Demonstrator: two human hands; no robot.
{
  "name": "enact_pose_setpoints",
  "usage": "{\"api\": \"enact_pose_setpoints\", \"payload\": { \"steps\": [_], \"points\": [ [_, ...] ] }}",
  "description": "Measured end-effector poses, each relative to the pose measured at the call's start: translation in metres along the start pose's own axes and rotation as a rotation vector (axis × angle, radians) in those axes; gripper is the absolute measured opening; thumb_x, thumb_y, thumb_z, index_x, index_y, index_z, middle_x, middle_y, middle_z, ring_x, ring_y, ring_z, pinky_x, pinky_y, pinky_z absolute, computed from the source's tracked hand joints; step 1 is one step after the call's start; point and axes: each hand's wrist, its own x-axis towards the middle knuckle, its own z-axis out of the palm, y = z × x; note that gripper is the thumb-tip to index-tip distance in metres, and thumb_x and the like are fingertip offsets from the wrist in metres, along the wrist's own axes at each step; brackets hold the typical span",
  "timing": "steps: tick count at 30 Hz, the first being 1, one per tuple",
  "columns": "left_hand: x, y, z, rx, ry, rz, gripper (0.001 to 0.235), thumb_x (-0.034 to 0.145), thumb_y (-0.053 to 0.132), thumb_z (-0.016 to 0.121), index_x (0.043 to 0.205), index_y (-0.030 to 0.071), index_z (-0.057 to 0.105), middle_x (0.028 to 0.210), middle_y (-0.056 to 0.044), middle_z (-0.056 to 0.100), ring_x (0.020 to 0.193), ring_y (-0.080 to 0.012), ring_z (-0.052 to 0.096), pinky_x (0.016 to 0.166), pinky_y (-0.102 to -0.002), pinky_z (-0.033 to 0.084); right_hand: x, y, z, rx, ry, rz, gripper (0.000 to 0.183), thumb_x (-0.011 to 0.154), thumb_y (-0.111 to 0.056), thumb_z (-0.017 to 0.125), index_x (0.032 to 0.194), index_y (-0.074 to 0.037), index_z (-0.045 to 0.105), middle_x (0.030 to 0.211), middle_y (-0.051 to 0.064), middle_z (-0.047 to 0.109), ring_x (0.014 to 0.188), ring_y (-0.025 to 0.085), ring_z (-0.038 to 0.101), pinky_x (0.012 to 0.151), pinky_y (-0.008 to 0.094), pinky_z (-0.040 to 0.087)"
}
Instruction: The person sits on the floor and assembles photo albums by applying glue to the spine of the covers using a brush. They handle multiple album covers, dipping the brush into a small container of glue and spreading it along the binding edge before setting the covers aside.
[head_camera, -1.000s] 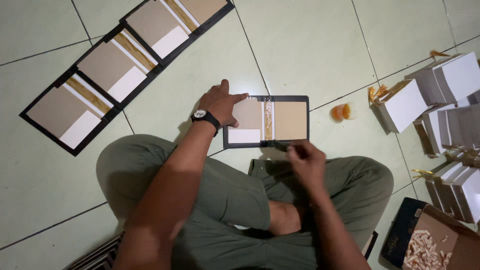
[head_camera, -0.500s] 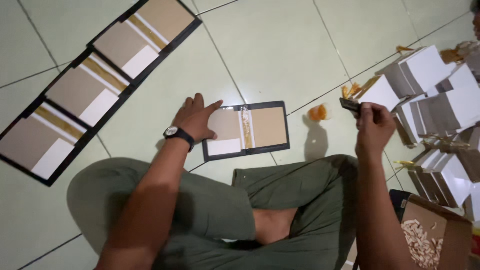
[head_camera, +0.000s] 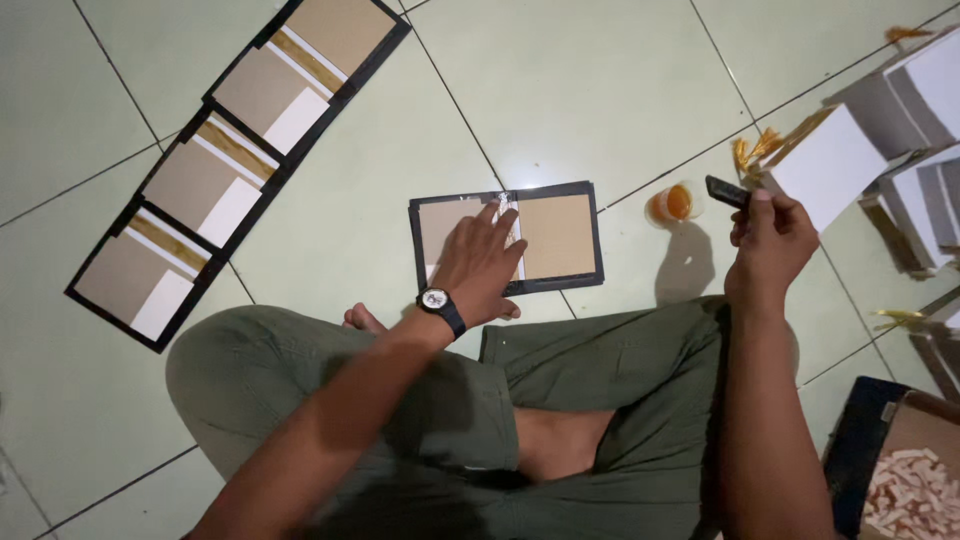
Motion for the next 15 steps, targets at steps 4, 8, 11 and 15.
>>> {"api": "enact_pose_setpoints", "payload": {
  "steps": [4, 8, 11, 15],
  "points": [
    [0.000, 0.006, 0.021, -0.009, -0.026, 0.009, 0.095, 0.063, 0.058, 0.093, 0.131, 0.001, 0.058, 0.161, -0.022, 0.035, 0.153, -0.0441, 0.023, 0.117, -0.057, 0.030, 0.001, 0.000, 0.002, 0.013, 0.000, 0.010, 0.010, 0.108, -0.015, 0.068, 0.101, -0.009, 0.067, 0.082, 0.005, 0.066, 0.068, 0.011, 0.059, 0.055, 0.023, 0.044],
    [0.000, 0.007, 0.035, 0.039, 0.110, 0.057, 0.077, 0.068, 0.047, 0.090, 0.120, -0.002, 0.064, 0.155, -0.022, 0.044, 0.150, -0.0423, 0.033, 0.113, -0.053, 0.036, -0.003, -0.007, 0.003, 0.007, -0.017, 0.002, 0.011, 0.106, -0.019, 0.070, 0.102, -0.009, 0.071, 0.083, 0.004, 0.067, 0.068, 0.011, 0.061, 0.055, 0.023, 0.044],
    [0.002, 0.008, 0.041, 0.065, 0.156, 0.069, 0.064, 0.075, 0.043, 0.084, 0.116, -0.003, 0.068, 0.152, -0.021, 0.048, 0.149, -0.0400, 0.036, 0.111, -0.051, 0.038, -0.004, -0.006, 0.002, 0.012, -0.032, -0.002, 0.012, 0.106, -0.020, 0.069, 0.105, -0.009, 0.073, 0.082, 0.004, 0.067, 0.069, 0.011, 0.061, 0.056, 0.023, 0.044],
    [0.003, 0.009, 0.043, 0.065, 0.194, 0.100, 0.040, 0.078, 0.028, 0.077, 0.103, -0.002, 0.073, 0.148, -0.019, 0.051, 0.145, -0.0379, 0.038, 0.104, -0.048, 0.042, 0.000, 0.001, 0.001, 0.033, -0.027, 0.028, 0.009, 0.107, -0.017, 0.069, 0.103, -0.009, 0.069, 0.081, 0.005, 0.067, 0.068, 0.011, 0.061, 0.055, 0.023, 0.044]
  ]
}}
